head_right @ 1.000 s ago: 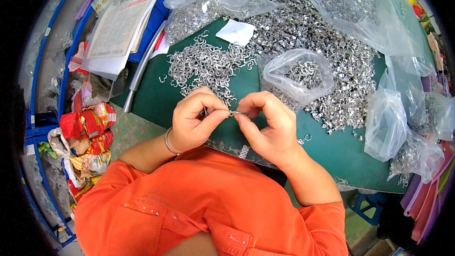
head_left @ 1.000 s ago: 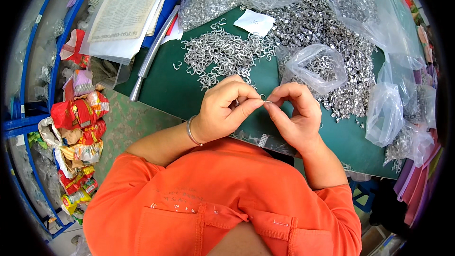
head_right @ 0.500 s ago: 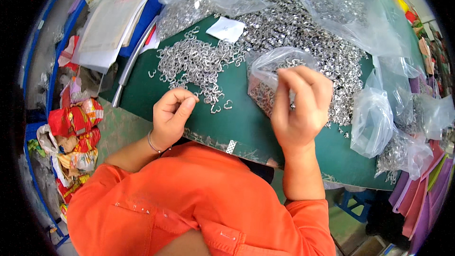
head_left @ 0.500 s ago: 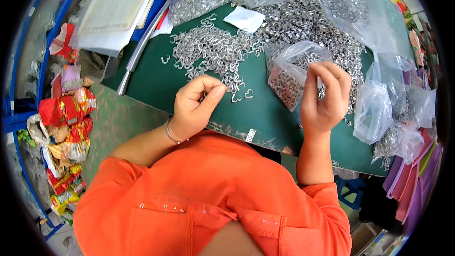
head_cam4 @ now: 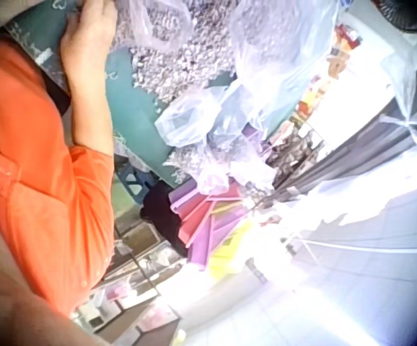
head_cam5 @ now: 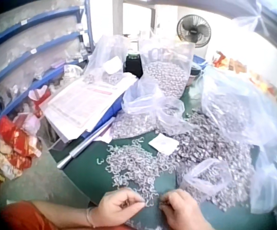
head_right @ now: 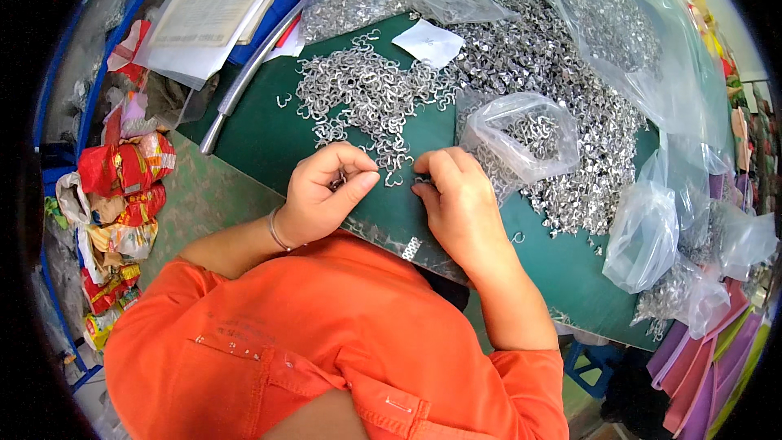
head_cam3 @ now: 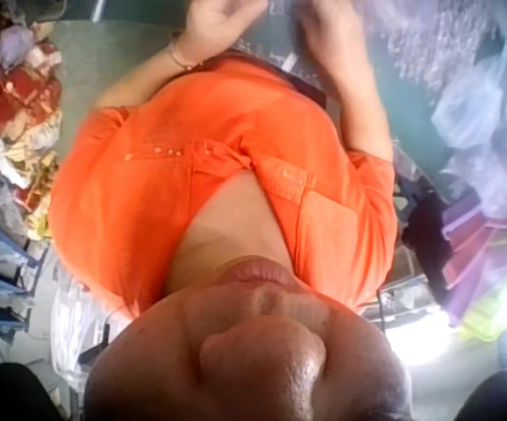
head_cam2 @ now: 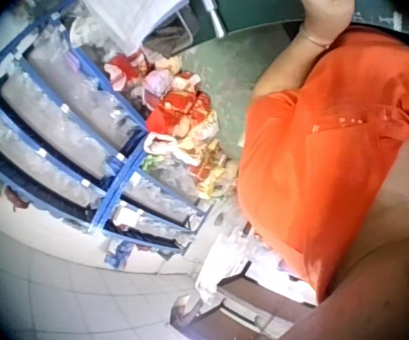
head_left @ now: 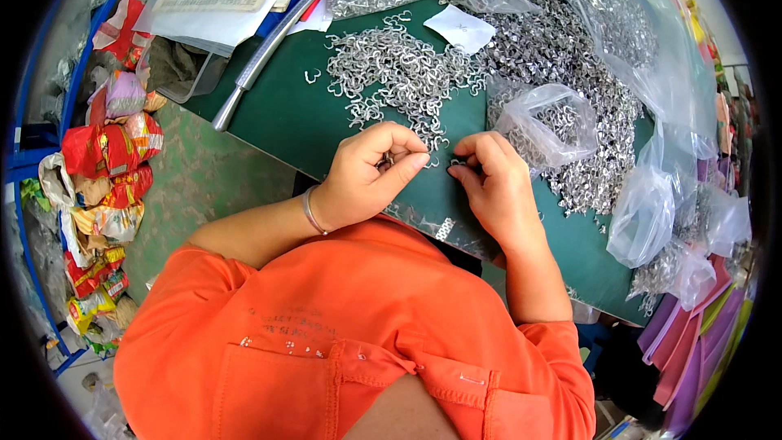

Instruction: The person sits at a green workbench and repeatedly picks up small silver metal hooks and rings, linking them together by hand. The person places the assembled pieces onto a growing pile on the table while handling loose parts from plastic bags.

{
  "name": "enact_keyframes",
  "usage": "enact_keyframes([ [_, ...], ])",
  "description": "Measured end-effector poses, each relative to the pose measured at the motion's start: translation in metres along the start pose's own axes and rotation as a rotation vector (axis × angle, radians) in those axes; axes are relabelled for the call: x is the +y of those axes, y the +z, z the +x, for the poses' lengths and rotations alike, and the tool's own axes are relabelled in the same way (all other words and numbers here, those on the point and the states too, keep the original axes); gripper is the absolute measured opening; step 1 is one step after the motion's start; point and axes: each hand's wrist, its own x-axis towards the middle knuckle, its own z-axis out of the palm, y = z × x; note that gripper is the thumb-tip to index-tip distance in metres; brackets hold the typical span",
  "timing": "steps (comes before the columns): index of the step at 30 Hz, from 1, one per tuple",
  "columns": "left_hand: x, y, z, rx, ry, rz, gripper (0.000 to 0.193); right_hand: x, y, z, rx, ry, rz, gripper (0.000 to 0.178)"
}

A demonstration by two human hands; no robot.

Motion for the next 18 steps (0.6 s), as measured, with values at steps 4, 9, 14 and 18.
enact_keyframes([
  [4, 0.002, 0.001, 0.003, -0.032, 0.006, 0.050, 0.015, -0.004, -0.001, -0.001, -0.012, 0.059, 0.194, 0.024],
  [9, 0.000, 0.000, 0.007, -0.103, 0.094, 0.100, 0.011, -0.005, 0.005, -0.002, 0.073, -0.186, 0.262, 0.029],
  [14, -0.003, -0.001, 0.006, -0.078, 0.138, 0.089, 0.011, -0.002, 0.012, -0.003, 0.126, -0.138, 0.429, 0.033],
  [18, -0.001, -0.001, 0.006, -0.056, 0.145, 0.090, 0.011, 0.006, 0.012, -0.006, 0.122, -0.109, 0.381, 0.037],
])
